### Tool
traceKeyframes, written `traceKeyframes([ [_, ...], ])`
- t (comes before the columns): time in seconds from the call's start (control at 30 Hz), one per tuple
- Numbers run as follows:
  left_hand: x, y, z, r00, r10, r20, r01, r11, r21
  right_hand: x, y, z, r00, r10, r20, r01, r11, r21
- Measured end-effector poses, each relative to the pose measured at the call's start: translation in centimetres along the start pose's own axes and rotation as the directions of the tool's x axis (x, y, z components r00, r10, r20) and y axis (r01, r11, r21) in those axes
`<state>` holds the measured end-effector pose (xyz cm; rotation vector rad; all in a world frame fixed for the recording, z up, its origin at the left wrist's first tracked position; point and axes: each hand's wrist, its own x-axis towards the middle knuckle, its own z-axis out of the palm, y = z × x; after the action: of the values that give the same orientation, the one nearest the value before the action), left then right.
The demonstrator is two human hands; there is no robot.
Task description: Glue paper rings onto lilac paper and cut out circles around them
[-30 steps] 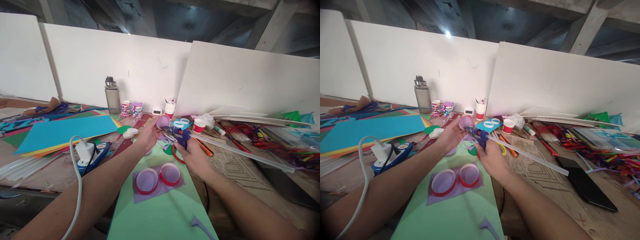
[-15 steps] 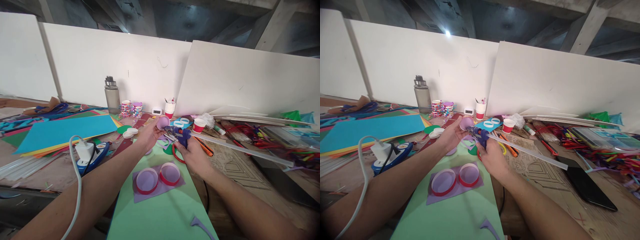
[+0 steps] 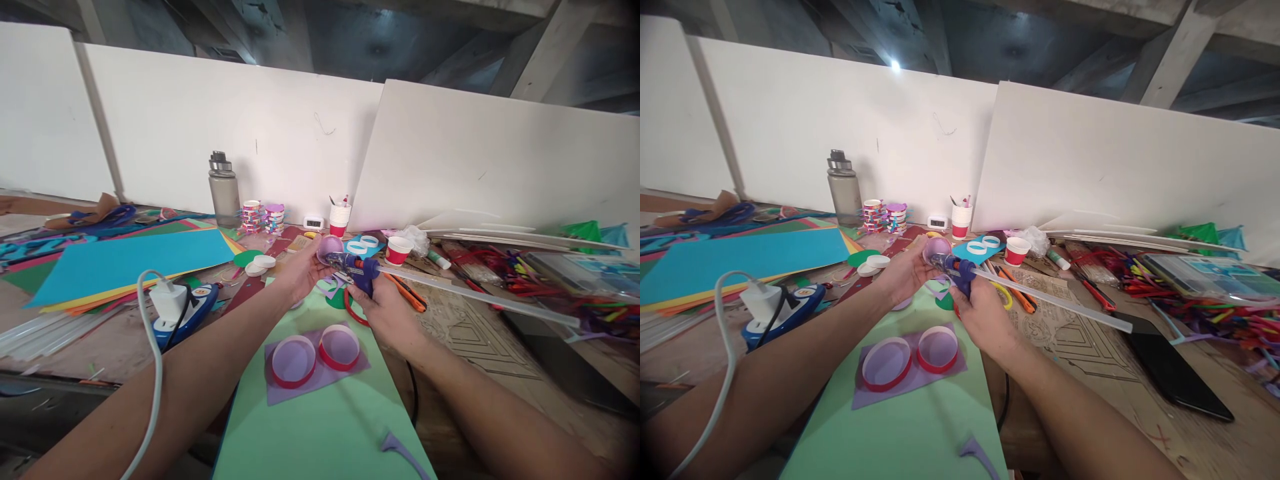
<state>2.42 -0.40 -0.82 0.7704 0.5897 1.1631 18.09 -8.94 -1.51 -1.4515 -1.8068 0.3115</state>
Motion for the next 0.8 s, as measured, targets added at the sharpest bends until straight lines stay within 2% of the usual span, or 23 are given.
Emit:
traceKeyframes([
  [0.07, 0.1, 0.2, 0.0, 0.999, 0.036, -0.016, -0.036, 0.999, -0.012, 0.0, 0.0, 0.0, 1.0, 0.016, 0.011, -0.016, 1.0, -0.023],
  [0.3, -0.5, 0.3, 0.4, 0.99, 0.133, 0.048, -0.132, 0.991, -0.034, 0.0, 0.2, 0.1, 0.991, -0.009, -0.137, 0.016, 0.999, 0.052],
  [0.6, -1.0, 0.1, 0.6, 0.973, 0.209, 0.097, -0.2, 0.975, -0.099, 0.0, 0.3, 0.1, 0.992, 0.01, -0.128, -0.005, 0.999, 0.041],
  [0.8, -0.8, 0.0, 0.6, 0.963, 0.233, 0.134, -0.22, 0.969, -0.109, 0.1, 0.2, 0.2, 0.99, -0.045, -0.135, 0.047, 0.999, 0.01],
])
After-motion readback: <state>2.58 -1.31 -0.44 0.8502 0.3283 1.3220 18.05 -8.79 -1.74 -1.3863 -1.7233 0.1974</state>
